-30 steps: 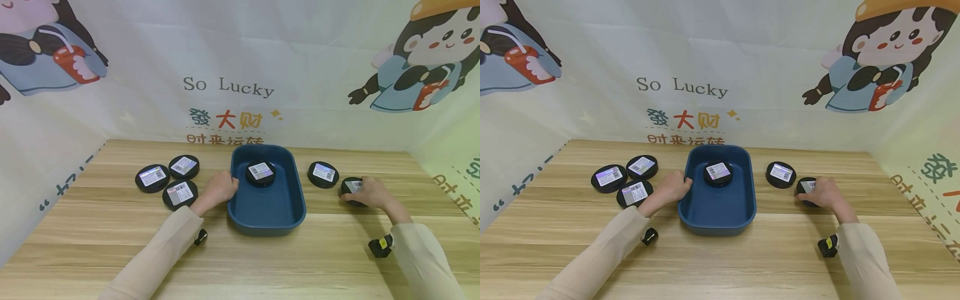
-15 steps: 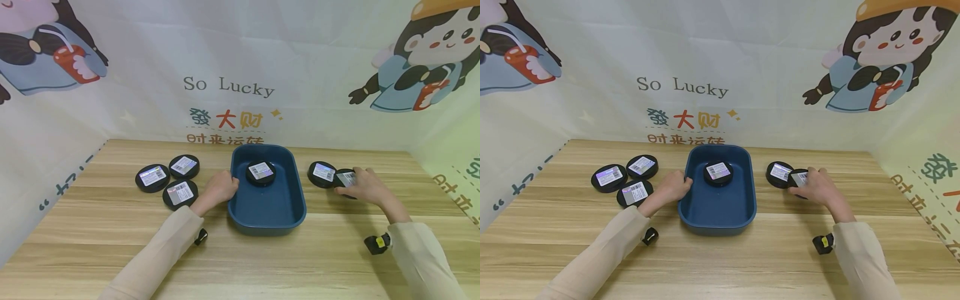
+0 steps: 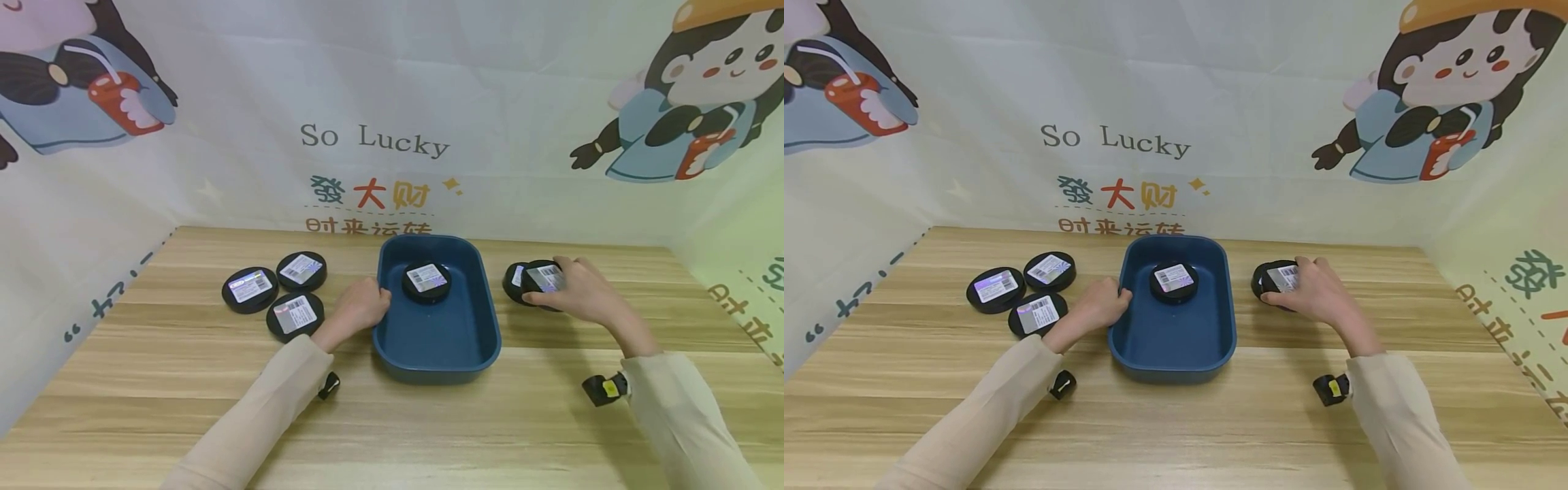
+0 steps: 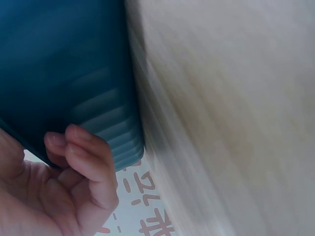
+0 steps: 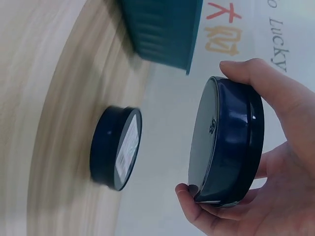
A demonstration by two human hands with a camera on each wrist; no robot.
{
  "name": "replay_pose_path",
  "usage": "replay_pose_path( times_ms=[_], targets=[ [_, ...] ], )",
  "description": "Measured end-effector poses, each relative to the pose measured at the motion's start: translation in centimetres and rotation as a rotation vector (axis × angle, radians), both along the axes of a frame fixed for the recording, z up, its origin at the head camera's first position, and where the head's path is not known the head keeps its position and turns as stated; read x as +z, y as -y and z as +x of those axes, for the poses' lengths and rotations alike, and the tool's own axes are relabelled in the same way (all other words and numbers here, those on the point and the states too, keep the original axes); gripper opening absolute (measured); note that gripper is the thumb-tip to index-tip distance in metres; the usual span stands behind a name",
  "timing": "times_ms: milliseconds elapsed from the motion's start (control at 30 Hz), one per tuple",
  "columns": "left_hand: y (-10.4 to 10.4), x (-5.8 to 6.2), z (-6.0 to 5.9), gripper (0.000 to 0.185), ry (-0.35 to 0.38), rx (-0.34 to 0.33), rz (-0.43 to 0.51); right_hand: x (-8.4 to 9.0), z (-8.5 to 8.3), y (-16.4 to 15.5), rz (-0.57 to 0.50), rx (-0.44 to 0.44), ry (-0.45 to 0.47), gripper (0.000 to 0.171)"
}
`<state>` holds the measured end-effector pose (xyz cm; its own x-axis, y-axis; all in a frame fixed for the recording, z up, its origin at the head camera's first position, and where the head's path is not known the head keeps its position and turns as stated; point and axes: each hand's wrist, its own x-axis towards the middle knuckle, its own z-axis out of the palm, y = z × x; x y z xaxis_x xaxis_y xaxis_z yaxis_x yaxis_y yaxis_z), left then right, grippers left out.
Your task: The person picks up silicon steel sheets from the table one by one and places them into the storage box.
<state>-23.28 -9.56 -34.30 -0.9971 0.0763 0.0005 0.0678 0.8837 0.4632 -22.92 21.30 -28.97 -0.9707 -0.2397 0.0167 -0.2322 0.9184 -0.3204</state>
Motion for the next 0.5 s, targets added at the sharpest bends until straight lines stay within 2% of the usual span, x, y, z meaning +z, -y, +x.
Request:
replay_pose_path(
  times_ms=[333, 500],
  targets=[
    [0.0, 0.0, 0.0, 0.029, -0.006, -0.004, 0.004, 0.9, 0.1, 2.1, -0.002, 0.033, -0.044, 0.085],
    [0.0, 0.1, 0.0, 0.030, -0.008, -0.007, 0.004, 1.3, 0.1, 3.2, -0.010, 0.041, -0.033, 0.086]
  ],
)
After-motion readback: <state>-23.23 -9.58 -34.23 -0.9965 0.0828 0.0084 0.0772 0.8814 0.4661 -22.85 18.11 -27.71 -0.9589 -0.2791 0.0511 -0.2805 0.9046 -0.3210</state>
